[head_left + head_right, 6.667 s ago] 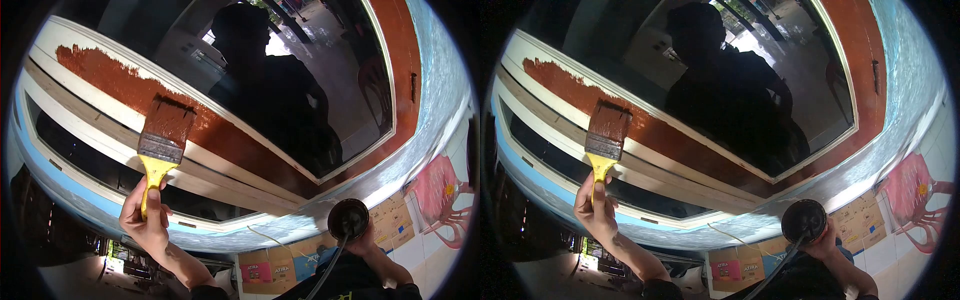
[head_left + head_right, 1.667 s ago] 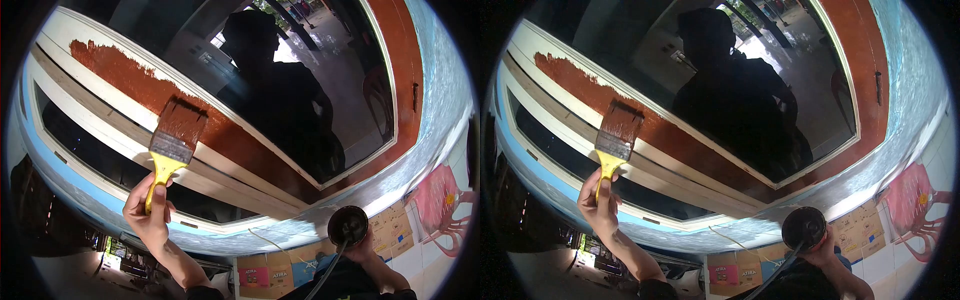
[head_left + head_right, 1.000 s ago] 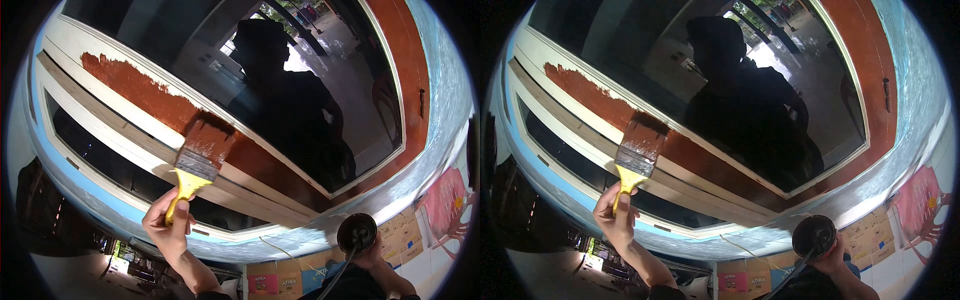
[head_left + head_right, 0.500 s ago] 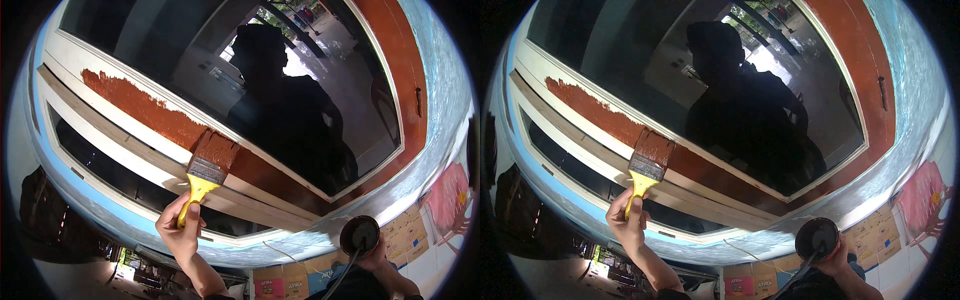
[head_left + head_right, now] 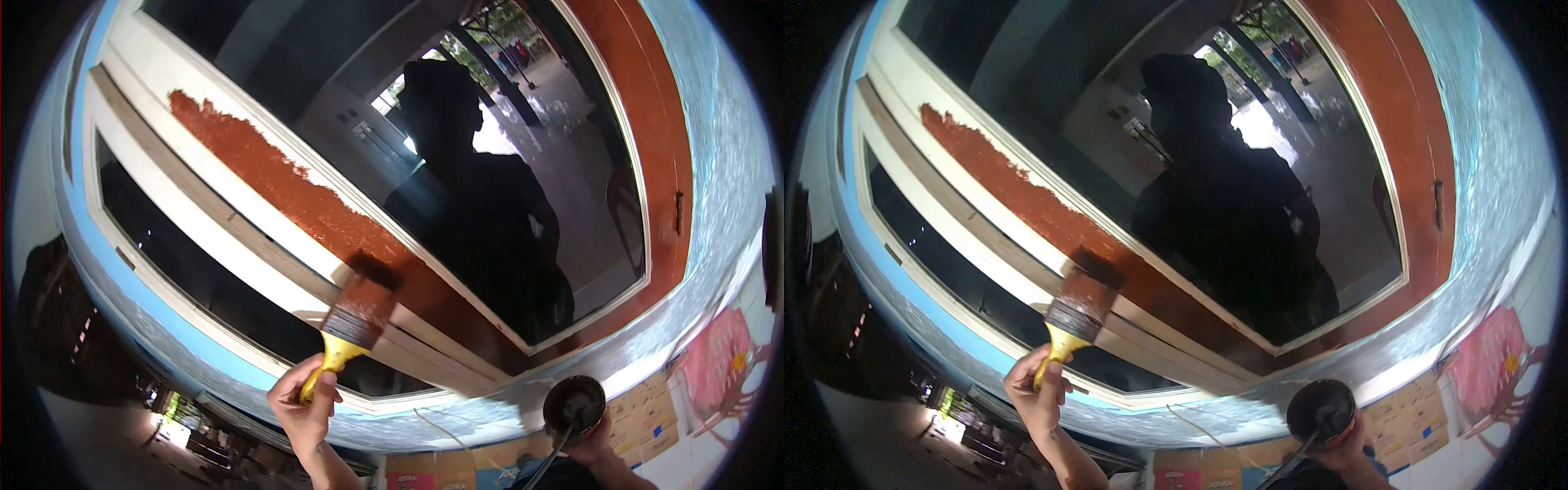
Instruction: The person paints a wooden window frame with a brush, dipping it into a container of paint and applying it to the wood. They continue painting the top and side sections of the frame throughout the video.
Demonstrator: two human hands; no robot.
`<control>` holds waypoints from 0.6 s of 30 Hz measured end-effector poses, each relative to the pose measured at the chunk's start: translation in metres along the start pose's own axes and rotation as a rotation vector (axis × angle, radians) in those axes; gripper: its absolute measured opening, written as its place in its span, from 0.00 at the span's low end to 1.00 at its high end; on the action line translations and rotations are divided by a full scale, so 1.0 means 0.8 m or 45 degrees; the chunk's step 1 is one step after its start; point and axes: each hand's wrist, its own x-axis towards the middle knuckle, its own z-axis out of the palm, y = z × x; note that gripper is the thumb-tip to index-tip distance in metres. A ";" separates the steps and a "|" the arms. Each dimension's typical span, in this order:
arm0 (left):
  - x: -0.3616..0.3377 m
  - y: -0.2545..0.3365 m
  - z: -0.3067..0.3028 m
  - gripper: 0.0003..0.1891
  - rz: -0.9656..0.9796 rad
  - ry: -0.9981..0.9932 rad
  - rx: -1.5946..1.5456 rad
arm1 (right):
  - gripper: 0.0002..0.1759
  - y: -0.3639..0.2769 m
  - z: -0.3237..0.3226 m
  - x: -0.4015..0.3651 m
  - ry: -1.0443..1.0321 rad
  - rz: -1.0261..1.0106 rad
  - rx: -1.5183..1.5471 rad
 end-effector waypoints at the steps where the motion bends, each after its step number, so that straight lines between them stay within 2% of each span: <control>1: -0.007 -0.001 0.002 0.09 -0.009 -0.012 -0.039 | 0.49 0.001 0.001 0.000 -0.012 0.013 0.032; 3: -0.024 -0.003 0.004 0.09 -0.086 -0.050 -0.036 | 0.50 0.001 -0.011 0.002 -0.032 0.034 0.089; 5: -0.037 0.004 0.005 0.11 -0.310 -0.078 -0.091 | 0.47 0.000 -0.063 -0.001 0.002 0.102 0.207; 6: -0.046 0.000 0.008 0.12 -0.325 -0.088 -0.063 | 0.48 0.001 -0.060 -0.006 -0.019 0.076 0.147; 7: -0.052 -0.004 0.012 0.12 -0.344 -0.098 -0.034 | 0.47 0.003 -0.034 -0.012 0.070 0.017 0.052; 9: -0.059 0.008 0.019 0.13 -0.409 -0.238 -0.109 | 0.47 -0.006 -0.060 -0.008 -0.101 0.236 0.175; 11: -0.068 0.011 0.025 0.13 -0.387 -0.374 -0.145 | 0.48 -0.001 -0.037 -0.017 0.085 0.140 0.086; 12: -0.077 0.008 0.025 0.13 -0.440 -0.451 -0.207 | 0.47 -0.005 -0.037 -0.022 -0.002 0.226 0.113; 15: -0.091 0.011 0.032 0.15 -0.588 -0.651 -0.353 | 0.46 -0.004 -0.019 -0.032 -0.029 0.160 -0.016; 18: -0.109 -0.001 0.039 0.15 -0.488 -0.771 -0.428 | 0.48 0.003 0.026 -0.040 -0.059 0.108 -0.043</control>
